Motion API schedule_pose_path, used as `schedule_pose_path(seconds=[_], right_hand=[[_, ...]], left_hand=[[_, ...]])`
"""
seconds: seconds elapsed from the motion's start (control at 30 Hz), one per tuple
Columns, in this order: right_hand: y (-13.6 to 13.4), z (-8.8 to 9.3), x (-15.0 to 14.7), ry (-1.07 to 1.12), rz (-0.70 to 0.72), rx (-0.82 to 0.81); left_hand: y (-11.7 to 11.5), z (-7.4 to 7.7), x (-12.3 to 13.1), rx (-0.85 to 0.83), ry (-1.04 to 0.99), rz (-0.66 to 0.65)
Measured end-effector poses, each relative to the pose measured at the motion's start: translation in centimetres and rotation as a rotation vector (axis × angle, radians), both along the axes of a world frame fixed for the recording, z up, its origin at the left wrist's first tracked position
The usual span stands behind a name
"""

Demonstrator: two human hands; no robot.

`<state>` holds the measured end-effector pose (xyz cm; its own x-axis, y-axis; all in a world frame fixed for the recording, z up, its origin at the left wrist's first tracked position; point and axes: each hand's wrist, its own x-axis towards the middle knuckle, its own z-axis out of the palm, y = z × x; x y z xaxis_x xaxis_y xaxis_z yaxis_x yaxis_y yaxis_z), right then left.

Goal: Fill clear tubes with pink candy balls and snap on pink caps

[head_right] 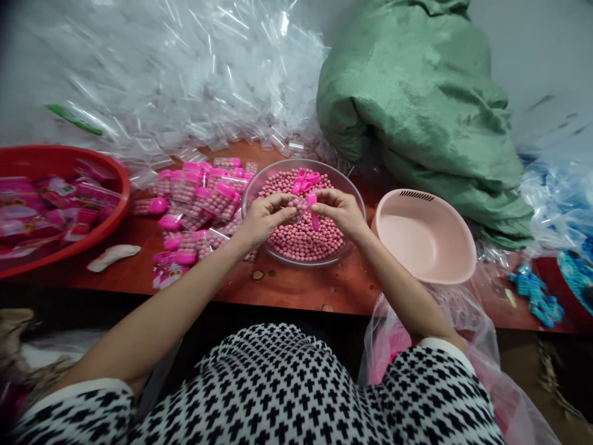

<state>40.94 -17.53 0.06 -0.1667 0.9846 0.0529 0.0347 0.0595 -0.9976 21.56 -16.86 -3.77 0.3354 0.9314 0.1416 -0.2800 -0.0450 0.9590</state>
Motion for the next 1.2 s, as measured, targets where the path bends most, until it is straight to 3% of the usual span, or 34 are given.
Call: schedule_pose_path(seconds=[0.07, 0.17, 0.3, 0.57, 0.77, 0.87, 0.97, 1.1, 1.2], right_hand=[[-0.2, 0.8, 0.3, -0.126, -0.031, 0.185], [-0.4, 2.1, 0.5, -0.408, 0.043, 0.390], [-0.6, 3.3, 0.0, -0.696, 0.168, 0.505], [-2.0, 3.1, -0.6, -0.871, 0.219, 0.630], [-2.8, 2.4, -0.2, -0.867, 0.293, 0.713], [-2.2, 2.0, -0.3, -0.893, 0.323, 0.693], [-1.4, 1.7, -0.5, -0.793, 0.264, 0.619], [-1.6, 1.7, -0.5, -0.431, 0.089, 0.351], [-2.5, 1.7, -0.2, -0.056, 0.083, 0.072]], left_hand=[[0.0, -0.3, -0.1, 0.060, 0.066, 0.028], [-0.1, -0.4, -0.2, 0.120, 0.149, 0.021], [-0.5, -0.3, -0.5, 0.178, 0.189, 0.055], [-1.6, 0.3, -0.6, 0.307, 0.213, 0.119], [-2.1, 0.4, -0.9, 0.457, 0.280, 0.109], [-2.0, 0.3, -1.0, 0.460, 0.308, 0.087], [-1.6, 0.3, -0.9, 0.326, 0.272, 0.097], [-1.0, 0.7, -0.4, 0.033, 0.039, 0.050], [-0.8, 1.1, -0.1, -0.138, -0.141, 0.038]])
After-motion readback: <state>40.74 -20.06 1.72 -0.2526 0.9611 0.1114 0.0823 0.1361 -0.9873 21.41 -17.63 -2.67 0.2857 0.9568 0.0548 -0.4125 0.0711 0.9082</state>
